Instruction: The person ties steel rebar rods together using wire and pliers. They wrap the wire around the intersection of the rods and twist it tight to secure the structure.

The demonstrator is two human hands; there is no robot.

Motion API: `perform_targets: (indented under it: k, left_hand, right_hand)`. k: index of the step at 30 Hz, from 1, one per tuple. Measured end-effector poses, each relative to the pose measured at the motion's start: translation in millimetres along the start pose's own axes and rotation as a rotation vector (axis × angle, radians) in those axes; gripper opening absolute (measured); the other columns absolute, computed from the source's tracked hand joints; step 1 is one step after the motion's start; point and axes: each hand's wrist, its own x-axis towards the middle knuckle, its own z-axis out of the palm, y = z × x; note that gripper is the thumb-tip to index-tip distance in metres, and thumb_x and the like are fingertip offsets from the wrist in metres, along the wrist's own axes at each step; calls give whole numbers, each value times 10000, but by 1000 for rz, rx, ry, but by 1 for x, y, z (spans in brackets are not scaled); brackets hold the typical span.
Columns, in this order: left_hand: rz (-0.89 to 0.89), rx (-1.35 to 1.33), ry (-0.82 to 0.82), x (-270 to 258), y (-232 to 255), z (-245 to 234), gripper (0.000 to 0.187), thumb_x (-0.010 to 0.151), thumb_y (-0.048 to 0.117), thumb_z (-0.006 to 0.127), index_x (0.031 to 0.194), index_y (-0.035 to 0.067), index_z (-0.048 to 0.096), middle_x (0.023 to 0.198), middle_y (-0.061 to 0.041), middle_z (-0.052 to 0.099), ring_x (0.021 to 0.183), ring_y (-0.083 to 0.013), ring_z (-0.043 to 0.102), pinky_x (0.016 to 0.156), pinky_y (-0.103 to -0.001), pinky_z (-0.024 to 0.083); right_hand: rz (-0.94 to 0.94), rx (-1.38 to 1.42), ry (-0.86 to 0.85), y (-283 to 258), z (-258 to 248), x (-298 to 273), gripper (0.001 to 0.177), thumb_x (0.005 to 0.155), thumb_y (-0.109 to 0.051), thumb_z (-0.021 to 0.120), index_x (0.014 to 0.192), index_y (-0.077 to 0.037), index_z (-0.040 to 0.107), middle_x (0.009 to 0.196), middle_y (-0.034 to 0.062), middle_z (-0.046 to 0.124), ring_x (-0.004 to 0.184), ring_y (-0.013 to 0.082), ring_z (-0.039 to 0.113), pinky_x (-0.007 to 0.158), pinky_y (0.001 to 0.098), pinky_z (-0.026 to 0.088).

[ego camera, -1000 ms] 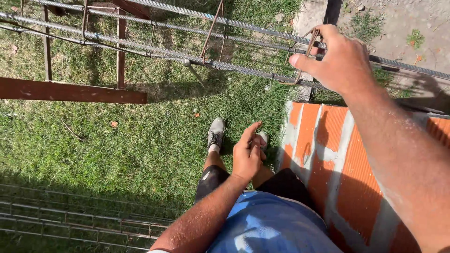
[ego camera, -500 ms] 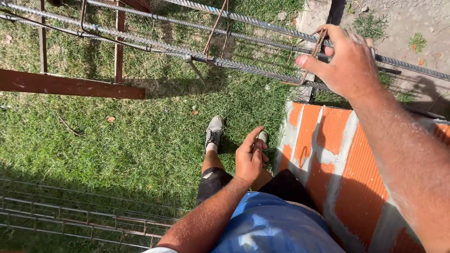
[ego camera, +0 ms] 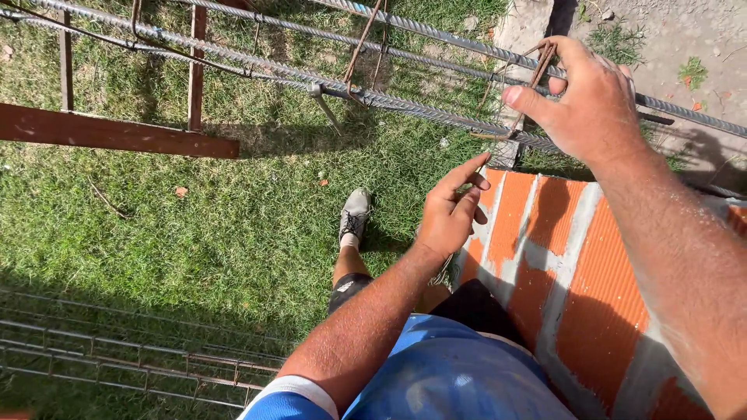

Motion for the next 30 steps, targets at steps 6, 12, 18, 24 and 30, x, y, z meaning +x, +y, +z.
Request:
perform_targets:
  k: [6,12,18,24,30]
  left_hand:
    - [-17,-79,10,35,43,6,590,1030,135,633,1616,184,586,907,-33,628,537,-170,672,392,-276,504]
    - [18,-59,102,58,44,11,232,1033,317,750,1085,91,758,908,-12,666,595,-164,710,471,-269,503]
    - [11,-8,101,59,44,11,211,1062,281,678,948,124,762,765,4,713,586,-98,651,412,-270,470]
    - [52,-236,5,61,20,13,250,1103,174,678,1341,104,703,721,-78,712,466,-98,428,415,-245,340]
    - [51,-262,-13,60,-11,15,396,1123,155,669,1517,135,639,749,-34,605,639,-108,530,549,-277,414]
  right_hand:
    - [-12,-4,14,-1,1,-2,703,1039,-593,808,1550,-135,655,1013,79,799,1080,370,741,1012,574,385]
    - [-86,-38,32,3,1,-6,595,1135,-549,718,1548,-127,638,931,53,723,1072,456,707,987,604,404]
    - [-159,-107,91,12,10,-3,494,1266,-430,540,1596,-78,647,1121,232,796,1077,593,666,972,627,404]
    - [-140,-58,117,8,11,-4,478,1302,-438,476,1568,-76,641,1146,236,809,1067,616,674,995,641,386]
    - [-148,-46,147,8,13,-3,446,1297,-410,508,1565,-77,635,1149,183,803,1039,595,694,952,647,403]
